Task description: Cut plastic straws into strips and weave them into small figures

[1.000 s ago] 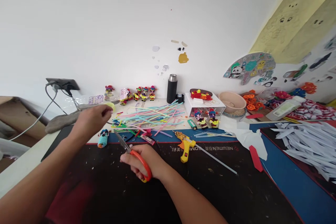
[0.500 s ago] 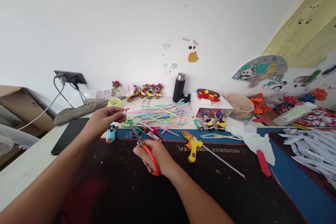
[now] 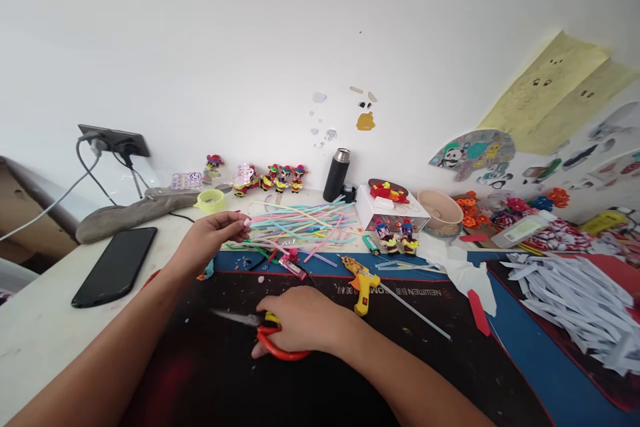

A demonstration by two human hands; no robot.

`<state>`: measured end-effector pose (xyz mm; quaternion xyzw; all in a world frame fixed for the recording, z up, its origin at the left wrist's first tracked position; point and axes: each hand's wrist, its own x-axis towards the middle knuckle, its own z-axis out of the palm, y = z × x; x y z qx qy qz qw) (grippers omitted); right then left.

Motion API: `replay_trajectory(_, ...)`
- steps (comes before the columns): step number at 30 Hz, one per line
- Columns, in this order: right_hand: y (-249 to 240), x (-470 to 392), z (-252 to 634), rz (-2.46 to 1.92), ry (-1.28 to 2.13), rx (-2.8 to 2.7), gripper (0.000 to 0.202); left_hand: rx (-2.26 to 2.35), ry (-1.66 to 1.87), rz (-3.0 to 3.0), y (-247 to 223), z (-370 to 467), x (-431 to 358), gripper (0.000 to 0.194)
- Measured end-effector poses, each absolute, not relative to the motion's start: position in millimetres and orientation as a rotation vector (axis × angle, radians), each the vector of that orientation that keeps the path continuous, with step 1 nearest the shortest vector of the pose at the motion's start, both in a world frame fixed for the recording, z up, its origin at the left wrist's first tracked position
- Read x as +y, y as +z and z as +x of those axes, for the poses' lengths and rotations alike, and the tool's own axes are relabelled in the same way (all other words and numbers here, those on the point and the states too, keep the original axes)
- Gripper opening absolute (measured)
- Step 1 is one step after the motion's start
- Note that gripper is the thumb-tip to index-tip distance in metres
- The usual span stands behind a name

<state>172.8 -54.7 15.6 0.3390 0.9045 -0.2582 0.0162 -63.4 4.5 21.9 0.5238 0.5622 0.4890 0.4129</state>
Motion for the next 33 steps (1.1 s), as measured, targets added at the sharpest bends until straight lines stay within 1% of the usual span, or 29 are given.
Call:
replay_trajectory(2,22.2,-56.8,170.7,0.953,-0.645,2.799,0.041,1.395,1.215,1.346,20.0,-61.3,5.0,0.054)
replay_trajectory(4,25.1,-57.1,170.6,0.948,-0.655,2.811,0.039,1.367,1.204,1.368,16.9,-58.5,5.2,0.057)
replay_trajectory(5,24.9,-55.7,171.4,0.994,-0.721,2.830,0.037,1.350,1.205,1.370,14.9,-56.8,5.1,0.058)
replay_trajectory(7,20.4,-48.8,174.3,1.178,-0.995,2.859,0.031,1.312,1.214,1.353,10.5,-53.3,4.6,0.058)
replay_trajectory(8,16.2,-43.4,175.9,1.290,-1.206,2.835,0.028,1.294,1.224,1.334,8.3,-51.4,4.2,0.057)
replay_trajectory(10,5.4,-29.7,178.0,1.515,-1.700,2.682,0.029,1.266,1.243,1.293,4.3,-47.5,3.1,0.054)
replay_trajectory(11,-0.5,-22.4,178.0,1.628,-1.855,2.645,0.032,1.252,1.245,1.278,2.7,-45.6,2.4,0.053)
replay_trajectory(14,-15.5,-4.2,173.4,1.884,-2.081,2.640,0.037,1.218,1.214,1.264,-0.8,-40.0,-0.4,0.051)
replay_trajectory(17,-22.5,3.3,163.7,1.940,-2.159,2.693,0.037,1.209,1.173,1.275,-3.5,-35.8,-3.7,0.050)
replay_trajectory(21,-24.0,3.2,151.3,1.929,-2.094,2.795,0.034,1.202,1.087,1.360,-8.1,-32.7,-6.6,0.050)
replay_trajectory(23,-25.0,3.3,147.4,1.944,-2.116,2.775,0.030,1.194,1.072,1.385,-9.5,-31.6,-7.5,0.050)
replay_trajectory(26,-28.5,4.5,144.9,1.916,-2.287,2.706,0.029,1.191,1.074,1.385,-8.6,-29.9,-9.0,0.050)
replay_trajectory(30,-35.6,5.6,146.5,1.859,-2.578,2.571,0.033,1.214,1.029,1.401,-6.3,-28.0,-10.9,0.049)
replay_trajectory(33,-39.8,4.9,148.5,1.837,-2.669,2.515,0.034,1.232,0.987,1.427,-8.7,-26.8,-11.4,0.048)
